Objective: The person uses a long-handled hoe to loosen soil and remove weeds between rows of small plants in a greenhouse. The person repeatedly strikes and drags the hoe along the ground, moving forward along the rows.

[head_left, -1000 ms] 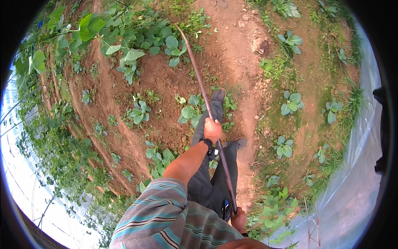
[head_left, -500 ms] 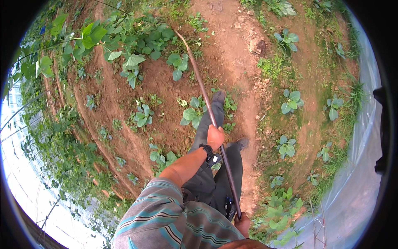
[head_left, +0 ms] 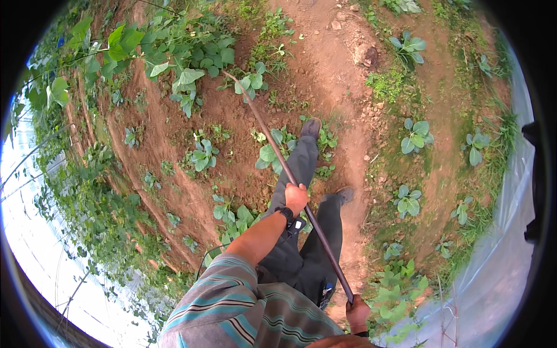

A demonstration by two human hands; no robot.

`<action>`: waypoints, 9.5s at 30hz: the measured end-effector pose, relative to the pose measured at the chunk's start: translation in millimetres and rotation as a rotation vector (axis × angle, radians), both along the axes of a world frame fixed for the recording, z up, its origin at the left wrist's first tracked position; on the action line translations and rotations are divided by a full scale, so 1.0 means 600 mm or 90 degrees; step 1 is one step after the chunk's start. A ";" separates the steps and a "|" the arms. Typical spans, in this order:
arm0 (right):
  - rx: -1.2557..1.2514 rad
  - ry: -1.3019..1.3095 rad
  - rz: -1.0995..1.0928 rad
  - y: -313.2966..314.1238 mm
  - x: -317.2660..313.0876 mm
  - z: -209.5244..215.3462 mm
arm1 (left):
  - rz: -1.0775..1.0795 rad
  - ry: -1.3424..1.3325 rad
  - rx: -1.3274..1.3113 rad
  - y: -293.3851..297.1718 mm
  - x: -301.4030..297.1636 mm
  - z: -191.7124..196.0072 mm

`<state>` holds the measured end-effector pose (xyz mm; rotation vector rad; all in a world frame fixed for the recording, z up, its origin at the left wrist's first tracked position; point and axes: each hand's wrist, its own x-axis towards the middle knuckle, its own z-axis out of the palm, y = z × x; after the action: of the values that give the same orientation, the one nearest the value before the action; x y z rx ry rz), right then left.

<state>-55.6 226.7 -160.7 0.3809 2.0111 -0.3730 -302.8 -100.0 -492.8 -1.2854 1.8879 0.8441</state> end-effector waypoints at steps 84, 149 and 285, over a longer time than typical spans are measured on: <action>0.124 -0.014 -0.153 -0.145 -0.322 0.213 | -0.070 0.133 0.137 0.084 -0.377 0.200; 0.188 -0.082 -0.227 -0.113 -0.627 0.286 | -0.029 0.047 0.214 0.120 -0.770 0.271; -0.033 0.009 -0.060 -0.378 -1.316 0.002 | 0.041 0.180 0.045 -0.267 -1.350 0.116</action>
<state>-845.0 -0.2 -159.4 0.4423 1.9981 -0.4868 -1113.0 -260.4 -423.0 -1.2419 2.0200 1.1684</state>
